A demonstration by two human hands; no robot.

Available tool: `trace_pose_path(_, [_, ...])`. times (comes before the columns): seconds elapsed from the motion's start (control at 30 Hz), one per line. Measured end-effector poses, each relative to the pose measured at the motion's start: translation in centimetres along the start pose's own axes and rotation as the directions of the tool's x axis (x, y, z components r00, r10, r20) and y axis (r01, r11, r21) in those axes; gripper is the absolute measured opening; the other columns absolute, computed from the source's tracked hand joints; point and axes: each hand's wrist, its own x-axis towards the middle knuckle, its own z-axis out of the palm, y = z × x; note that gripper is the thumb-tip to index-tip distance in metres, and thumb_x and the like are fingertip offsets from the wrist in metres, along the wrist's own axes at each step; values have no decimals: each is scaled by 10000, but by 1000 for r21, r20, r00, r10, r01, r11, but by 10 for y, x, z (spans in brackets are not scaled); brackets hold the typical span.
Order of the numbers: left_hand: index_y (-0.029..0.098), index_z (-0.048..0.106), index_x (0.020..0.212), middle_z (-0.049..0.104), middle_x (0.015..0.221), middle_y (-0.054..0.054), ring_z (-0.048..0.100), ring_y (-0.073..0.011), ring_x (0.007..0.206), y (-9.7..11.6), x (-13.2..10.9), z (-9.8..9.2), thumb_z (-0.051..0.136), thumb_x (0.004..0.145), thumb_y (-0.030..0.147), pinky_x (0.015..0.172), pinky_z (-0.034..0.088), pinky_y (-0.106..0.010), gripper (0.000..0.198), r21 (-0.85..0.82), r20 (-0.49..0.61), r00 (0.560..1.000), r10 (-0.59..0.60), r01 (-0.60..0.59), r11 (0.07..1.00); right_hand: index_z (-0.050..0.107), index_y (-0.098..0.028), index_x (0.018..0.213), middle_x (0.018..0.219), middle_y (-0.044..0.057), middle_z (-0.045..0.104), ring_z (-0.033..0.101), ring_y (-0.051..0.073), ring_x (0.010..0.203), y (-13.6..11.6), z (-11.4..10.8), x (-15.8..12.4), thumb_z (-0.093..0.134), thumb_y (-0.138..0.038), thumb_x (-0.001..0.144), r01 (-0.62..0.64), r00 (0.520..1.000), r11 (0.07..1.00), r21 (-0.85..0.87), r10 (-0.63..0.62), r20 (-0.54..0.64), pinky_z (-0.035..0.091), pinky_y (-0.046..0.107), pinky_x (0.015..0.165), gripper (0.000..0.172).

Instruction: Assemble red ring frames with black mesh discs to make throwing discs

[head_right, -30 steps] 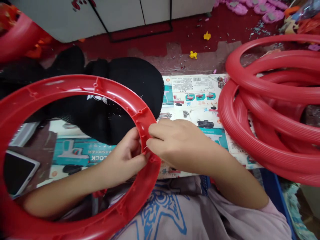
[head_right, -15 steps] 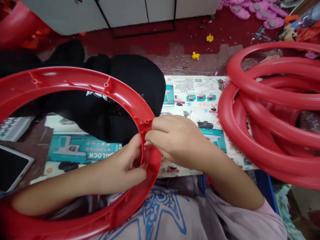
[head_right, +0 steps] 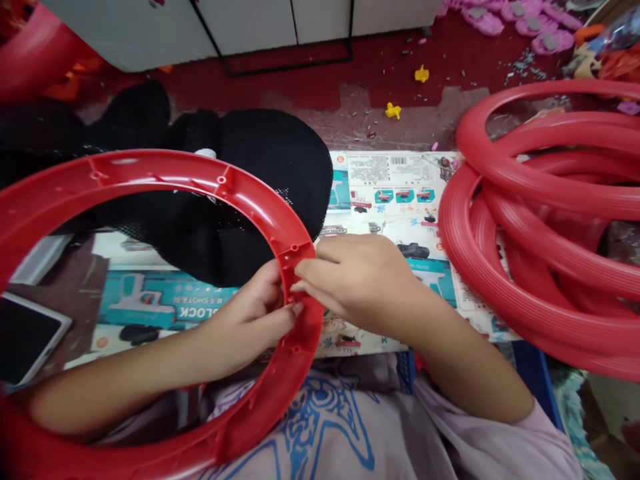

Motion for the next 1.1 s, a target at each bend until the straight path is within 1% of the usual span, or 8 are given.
trace_pose_path(0.1, [174, 396, 1165, 541, 1059, -50, 548, -197, 944, 0, 2, -4, 497, 784, 182, 815, 487, -354, 395, 177, -17, 1000, -2, 5, 984, 691, -134, 821, 714, 44, 627, 531, 134, 653, 0, -3, -1, 525, -210, 910, -30, 999, 998, 55, 31, -15, 367, 259, 589, 204])
trace_pose_path(0.3, [185, 378, 1021, 501, 880, -5, 528, -172, 778, 12, -2, -8, 479, 757, 192, 717, 491, -344, 283, 349, 182, 977, -113, 43, 936, 680, -126, 816, 772, 66, 623, 540, 157, 735, -1, -1, 1, 489, -87, 877, 78, 997, 994, 74, -77, -27, 409, 268, 640, 204])
trace_pose_path(0.5, [191, 386, 1019, 530, 1001, -45, 550, -214, 919, 15, -6, -7, 473, 783, 210, 819, 491, -381, 252, 371, 213, 968, -135, 48, 928, 687, -147, 816, 732, 30, 575, 497, 128, 679, 3, 1, 3, 516, -192, 905, -2, 1000, 981, 194, -2, 23, 387, 252, 615, 198])
trace_pose_path(0.6, [186, 340, 1184, 543, 963, -40, 568, -196, 850, 15, -7, -5, 480, 793, 199, 740, 496, -341, 415, 310, 202, 969, -139, 71, 948, 691, -162, 778, 672, 2, 528, 459, 109, 632, 4, 1, 4, 554, -214, 890, -24, 1000, 975, 219, 22, 12, 361, 239, 598, 185])
trace_pose_path(0.7, [187, 190, 1345, 553, 951, -39, 574, -170, 796, 16, -6, -3, 486, 798, 178, 671, 484, -288, 622, 229, 195, 974, -112, 65, 971, 699, -169, 757, 643, -9, 499, 437, 102, 608, 4, 0, 4, 563, -214, 882, -40, 999, 978, 206, 38, 13, 337, 235, 580, 190])
trace_pose_path(0.9, [206, 236, 1339, 573, 939, -36, 577, -162, 772, 9, -8, -3, 523, 805, 175, 655, 484, -281, 607, 161, 226, 964, -138, 103, 982, 694, -162, 686, 617, -24, 489, 436, 78, 577, 3, -5, 3, 614, -154, 820, -84, 996, 956, 283, 82, 20, 318, 209, 537, 156])
trace_pose_path(1.0, [226, 332, 1258, 569, 960, -34, 581, -149, 800, 5, -8, -3, 561, 810, 170, 694, 499, -284, 506, -112, 306, 944, -124, 165, 980, 699, -167, 709, 629, -32, 505, 448, 60, 566, 2, -10, 3, 619, -130, 811, -119, 993, 927, 354, 112, 40, 328, 187, 525, 135])
trace_pose_path(1.1, [227, 389, 1208, 573, 989, -28, 586, -124, 865, 6, -5, -3, 575, 814, 138, 767, 487, -262, 444, -422, 363, 932, 14, 152, 894, 704, -161, 720, 636, -33, 513, 439, 52, 555, 0, -14, 3, 633, -116, 804, -124, 992, 924, 362, 120, 34, 326, 180, 512, 119])
